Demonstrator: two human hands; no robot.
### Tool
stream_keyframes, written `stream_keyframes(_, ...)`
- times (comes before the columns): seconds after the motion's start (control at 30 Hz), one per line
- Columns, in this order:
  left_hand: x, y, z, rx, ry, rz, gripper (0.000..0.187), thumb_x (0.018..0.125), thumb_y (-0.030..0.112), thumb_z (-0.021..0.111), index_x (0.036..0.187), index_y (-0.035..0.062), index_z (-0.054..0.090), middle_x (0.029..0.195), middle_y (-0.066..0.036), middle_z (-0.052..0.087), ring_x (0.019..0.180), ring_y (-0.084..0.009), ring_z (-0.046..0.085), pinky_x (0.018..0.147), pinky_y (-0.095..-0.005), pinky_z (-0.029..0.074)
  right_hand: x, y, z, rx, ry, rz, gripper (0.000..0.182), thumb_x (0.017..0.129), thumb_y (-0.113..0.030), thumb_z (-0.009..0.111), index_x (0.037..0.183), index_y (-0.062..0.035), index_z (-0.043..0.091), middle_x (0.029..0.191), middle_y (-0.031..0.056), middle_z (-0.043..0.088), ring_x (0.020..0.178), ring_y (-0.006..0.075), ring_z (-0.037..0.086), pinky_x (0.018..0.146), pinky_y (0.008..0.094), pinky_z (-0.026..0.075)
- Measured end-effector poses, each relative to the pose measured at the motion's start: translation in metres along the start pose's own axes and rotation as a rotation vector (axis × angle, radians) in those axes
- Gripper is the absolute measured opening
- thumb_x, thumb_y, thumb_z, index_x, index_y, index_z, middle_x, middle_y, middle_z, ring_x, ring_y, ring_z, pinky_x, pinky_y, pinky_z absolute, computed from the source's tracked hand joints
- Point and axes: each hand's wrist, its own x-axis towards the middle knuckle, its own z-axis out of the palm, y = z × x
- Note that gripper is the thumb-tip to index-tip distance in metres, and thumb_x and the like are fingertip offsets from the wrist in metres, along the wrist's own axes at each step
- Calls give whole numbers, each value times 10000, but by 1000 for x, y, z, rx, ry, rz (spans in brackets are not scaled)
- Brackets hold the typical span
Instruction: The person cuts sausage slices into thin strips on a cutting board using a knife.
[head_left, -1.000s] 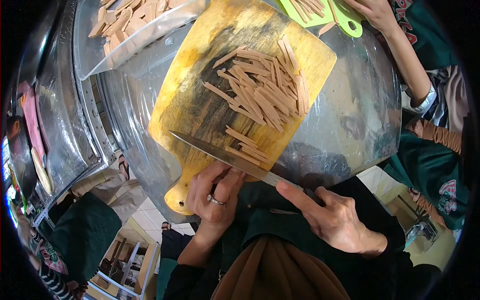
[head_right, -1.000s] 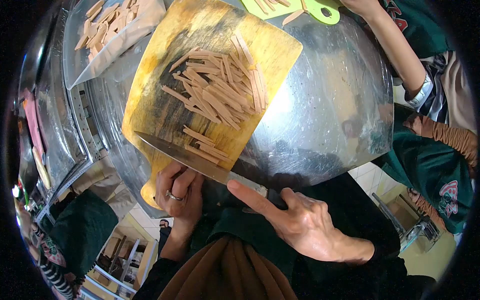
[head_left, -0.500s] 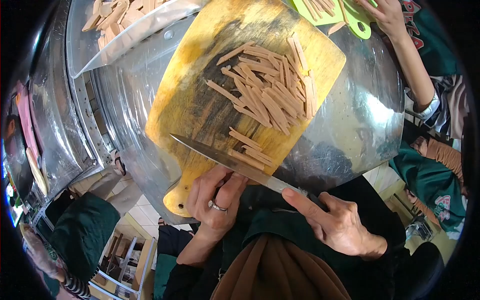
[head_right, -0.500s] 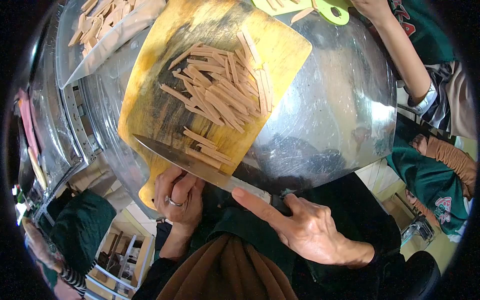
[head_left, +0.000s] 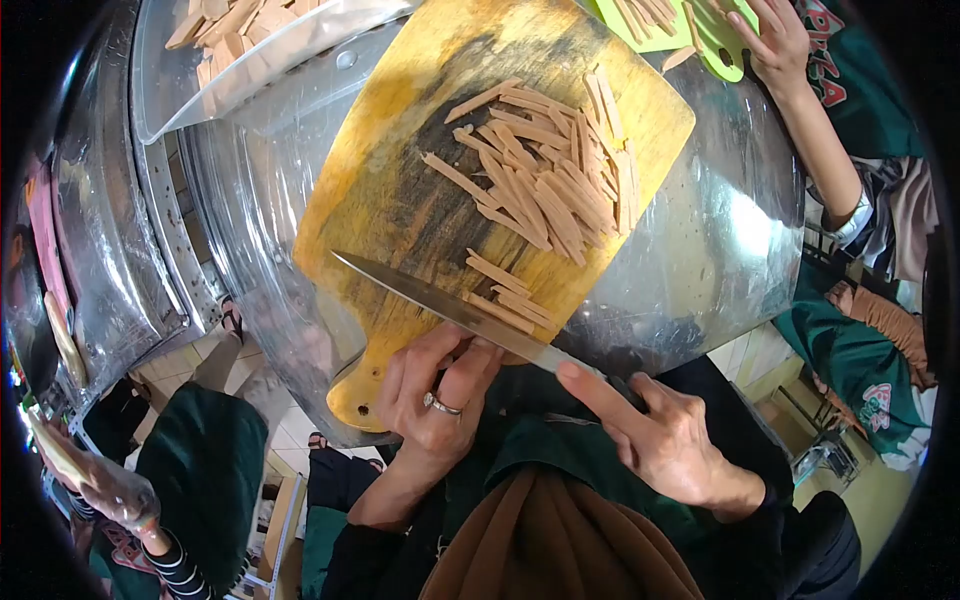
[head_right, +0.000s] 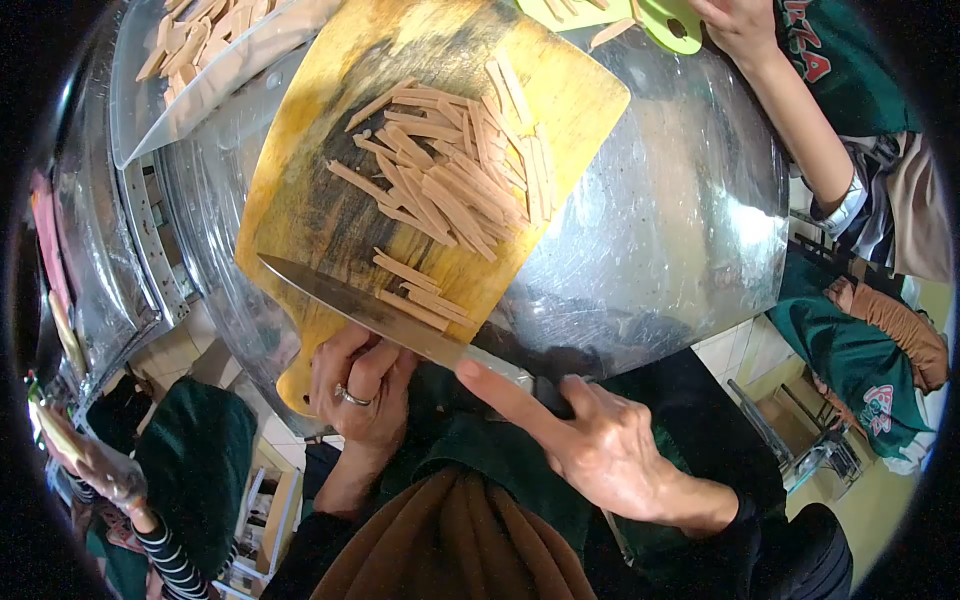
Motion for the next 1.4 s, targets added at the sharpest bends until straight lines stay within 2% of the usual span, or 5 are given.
stream_keyframes(0.33,7,3,11,-4,95,18,311,693,31,918,971,72,786,978,-53,743,797,-208,693,661,-295,537,49,6,-7,283,50,6,630,946,13,679,1529,-174,531,775,208,669,608,375,641,588,400,533)
stream_keyframes(0.97,2,0,14,-2,155,30,231,756,43,878,963,94,790,990,-15,736,833,-220,698,708,-321,554,46,7,9,-11,242,-117,662,989,-75,627,1577,-316,442,613,166,602,574,370,678,559,447,561)
stream_keyframes(1.2,2,-2,8,-280,104,-126,295,820,27,834,1099,82,758,1092,-86,711,878,-247,697,733,-326,559,66,22,-19,329,241,-120,511,1029,-104,590,1530,-178,520,1090,300,706,1048,446,664,771,465,572)
stream_keyframes(1.3,11,6,-16,-249,-63,-209,332,846,23,803,1165,81,735,1201,-127,667,927,-271,679,773,-347,559,56,24,-31,461,247,-69,531,1029,-94,585,1545,-200,516,1030,210,738,869,301,724,760,383,560)
stream_keyframes(1.4,25,-1,-22,-32,-152,75,285,822,25,805,1096,92,765,1210,-88,667,982,-281,652,865,-374,540,46,23,-34,582,285,-6,557,1022,-61,570,1554,-213,516,802,76,633,646,100,482,659,294,505)
